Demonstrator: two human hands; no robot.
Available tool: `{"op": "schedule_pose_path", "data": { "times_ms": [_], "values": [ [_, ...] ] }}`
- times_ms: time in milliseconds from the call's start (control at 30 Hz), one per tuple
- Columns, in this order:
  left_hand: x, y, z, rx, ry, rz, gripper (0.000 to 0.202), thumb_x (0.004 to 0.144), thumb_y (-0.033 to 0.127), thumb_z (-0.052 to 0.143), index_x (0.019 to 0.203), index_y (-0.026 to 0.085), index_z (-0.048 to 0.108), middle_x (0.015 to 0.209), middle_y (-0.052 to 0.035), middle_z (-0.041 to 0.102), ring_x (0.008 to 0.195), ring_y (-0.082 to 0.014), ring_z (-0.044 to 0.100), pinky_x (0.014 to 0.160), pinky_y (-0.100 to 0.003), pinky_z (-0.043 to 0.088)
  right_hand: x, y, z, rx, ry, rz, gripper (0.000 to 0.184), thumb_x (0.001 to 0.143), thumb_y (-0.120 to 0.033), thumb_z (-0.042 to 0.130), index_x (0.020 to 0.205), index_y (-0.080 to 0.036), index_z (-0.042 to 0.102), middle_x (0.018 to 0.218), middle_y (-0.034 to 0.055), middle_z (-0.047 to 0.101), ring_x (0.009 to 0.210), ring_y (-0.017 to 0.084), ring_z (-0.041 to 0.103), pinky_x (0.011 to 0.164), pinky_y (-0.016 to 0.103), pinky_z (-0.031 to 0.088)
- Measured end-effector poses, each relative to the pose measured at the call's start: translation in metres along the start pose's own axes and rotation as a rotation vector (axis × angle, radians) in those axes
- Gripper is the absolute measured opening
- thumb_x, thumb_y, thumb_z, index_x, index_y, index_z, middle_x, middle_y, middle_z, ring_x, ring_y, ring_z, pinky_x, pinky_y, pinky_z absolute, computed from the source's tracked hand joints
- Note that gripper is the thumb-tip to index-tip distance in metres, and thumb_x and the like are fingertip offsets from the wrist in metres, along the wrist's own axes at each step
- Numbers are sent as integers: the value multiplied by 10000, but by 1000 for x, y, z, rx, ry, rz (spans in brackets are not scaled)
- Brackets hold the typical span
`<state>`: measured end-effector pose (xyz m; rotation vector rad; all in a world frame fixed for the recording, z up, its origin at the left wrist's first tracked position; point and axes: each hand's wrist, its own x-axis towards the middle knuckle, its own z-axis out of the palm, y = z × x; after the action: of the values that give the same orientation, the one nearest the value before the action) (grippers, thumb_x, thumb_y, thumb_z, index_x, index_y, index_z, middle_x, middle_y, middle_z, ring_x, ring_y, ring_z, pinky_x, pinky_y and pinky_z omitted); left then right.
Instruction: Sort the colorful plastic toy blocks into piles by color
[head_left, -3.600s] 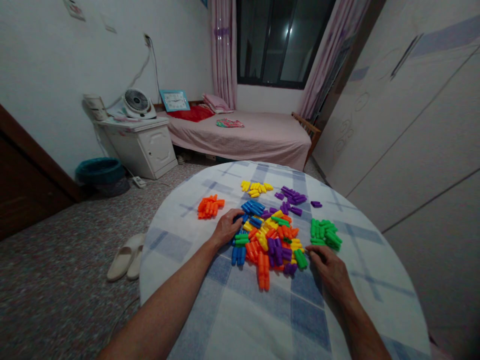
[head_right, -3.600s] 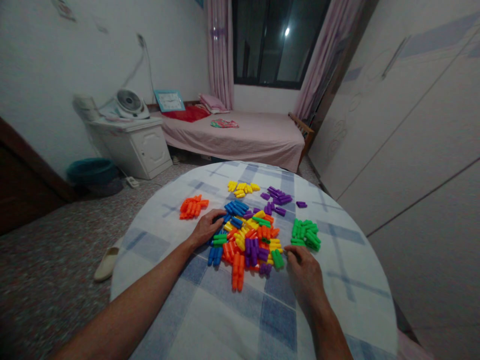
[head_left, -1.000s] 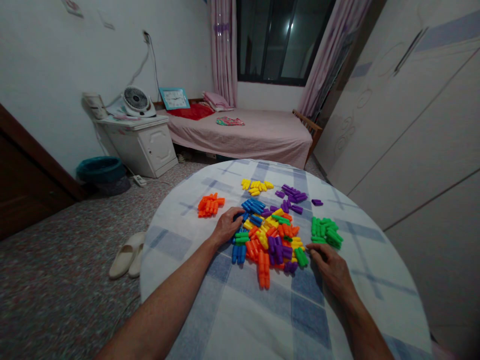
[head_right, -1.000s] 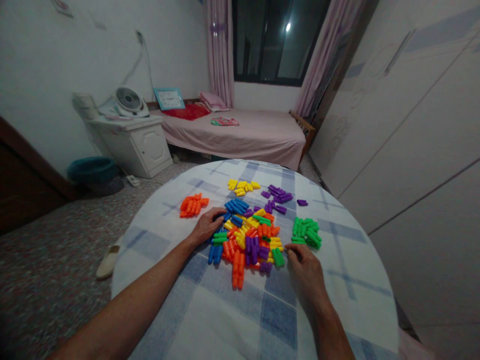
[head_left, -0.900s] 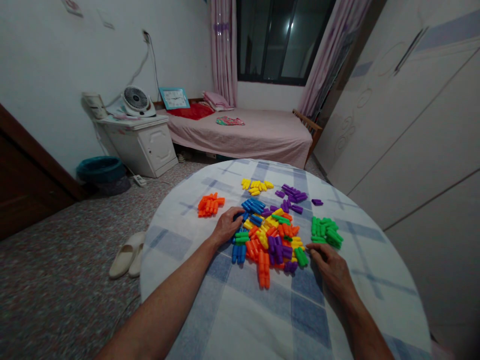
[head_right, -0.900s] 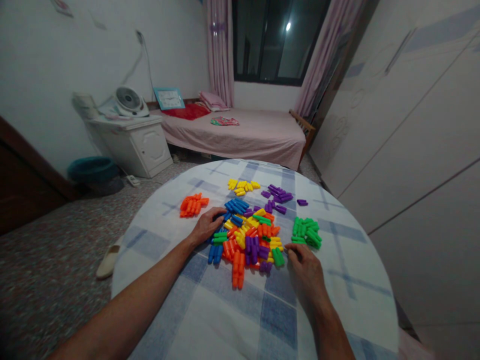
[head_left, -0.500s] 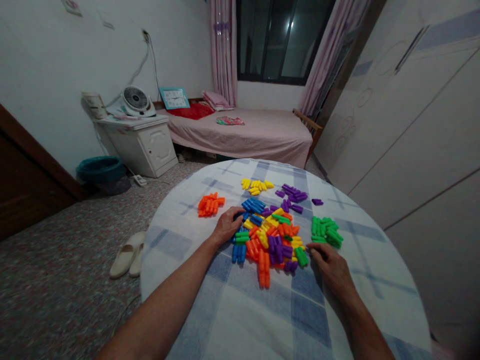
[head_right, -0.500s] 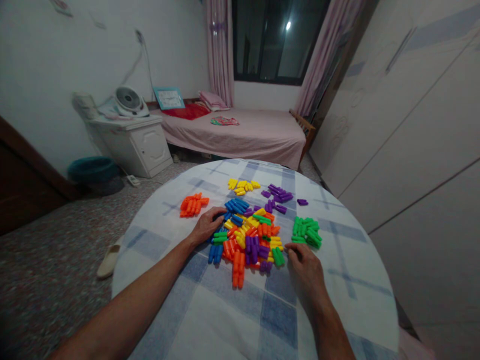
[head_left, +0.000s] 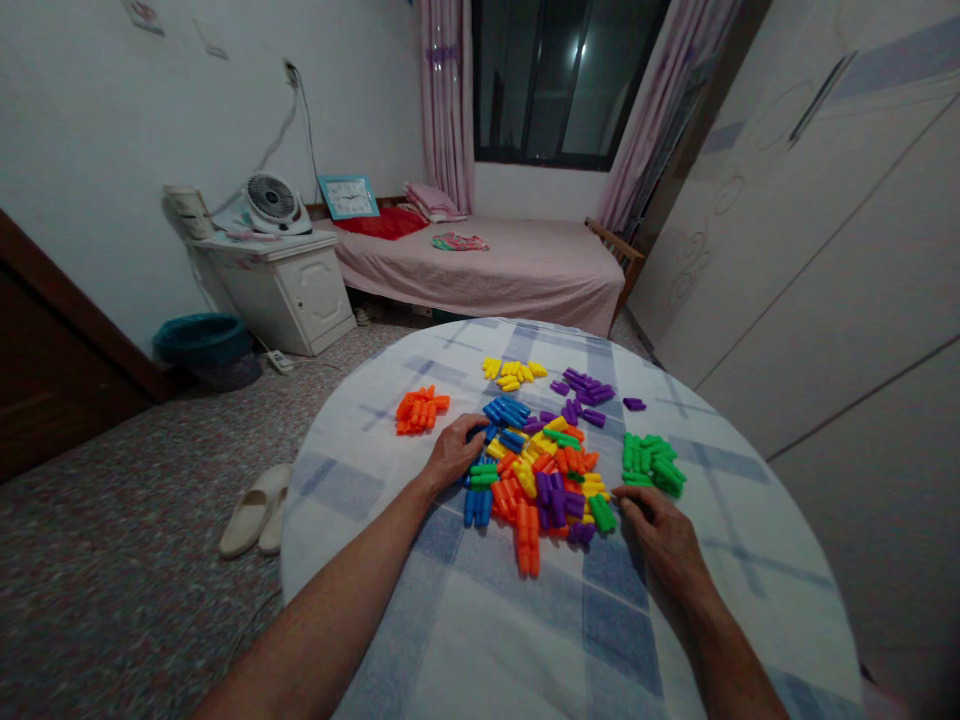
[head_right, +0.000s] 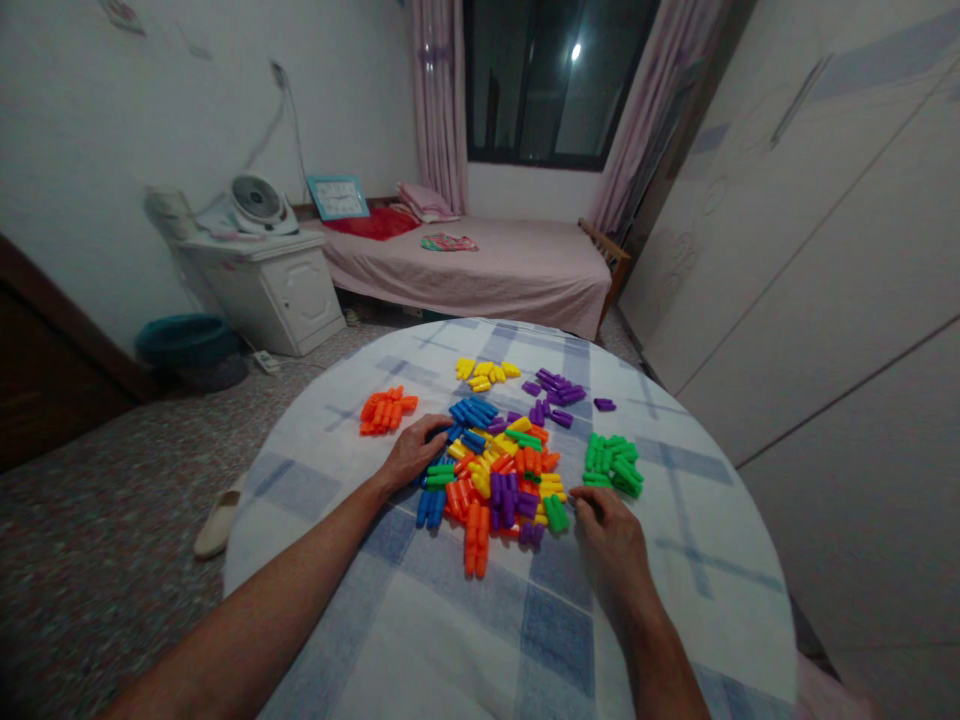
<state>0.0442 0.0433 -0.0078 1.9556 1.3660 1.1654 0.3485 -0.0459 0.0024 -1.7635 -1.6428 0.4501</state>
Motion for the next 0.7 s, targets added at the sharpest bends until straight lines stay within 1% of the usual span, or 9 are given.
{"op": "schedule_pose_path", "data": {
  "times_ms": [200, 300, 400, 700],
  "values": [
    [0, 1, 0, 4, 0, 2, 266, 788, 146, 498, 1013, 160, 638, 1053, -66, 650, 1020, -176, 591, 932, -318, 458, 0, -1, 0, 1, 10, 0, 327, 775, -408, 438, 876, -197, 666, 926, 59, 658, 884, 218, 588, 800, 338, 414],
    [0, -1, 0, 3, 1, 7, 263, 793, 154, 498, 1017, 174, 635, 1059, -57, 649, 1025, -172, 589, 938, -319, 455, 0, -2, -1, 12, 3, -10, 326, 768, -414, 447, 867, -196, 669, 913, 61, 661, 871, 218, 592, 792, 335, 416],
    [1, -3, 1, 6, 4, 4, 264, 790, 152, 501, 1015, 190, 634, 1054, -46, 651, 1021, -169, 589, 937, -325, 457, -1, -3, -1, 14, 5, 13, 324, 770, -412, 446, 877, -202, 668, 913, 59, 663, 867, 215, 594, 779, 330, 419],
    [0, -3, 1, -5, 0, 9, 265, 789, 151, 497, 1017, 180, 629, 1059, -52, 648, 1036, -168, 585, 944, -315, 454, -1, -5, -2, -2, 3, 17, 333, 762, -417, 442, 877, -204, 671, 923, 57, 662, 870, 215, 596, 776, 330, 425]
  ]
}}
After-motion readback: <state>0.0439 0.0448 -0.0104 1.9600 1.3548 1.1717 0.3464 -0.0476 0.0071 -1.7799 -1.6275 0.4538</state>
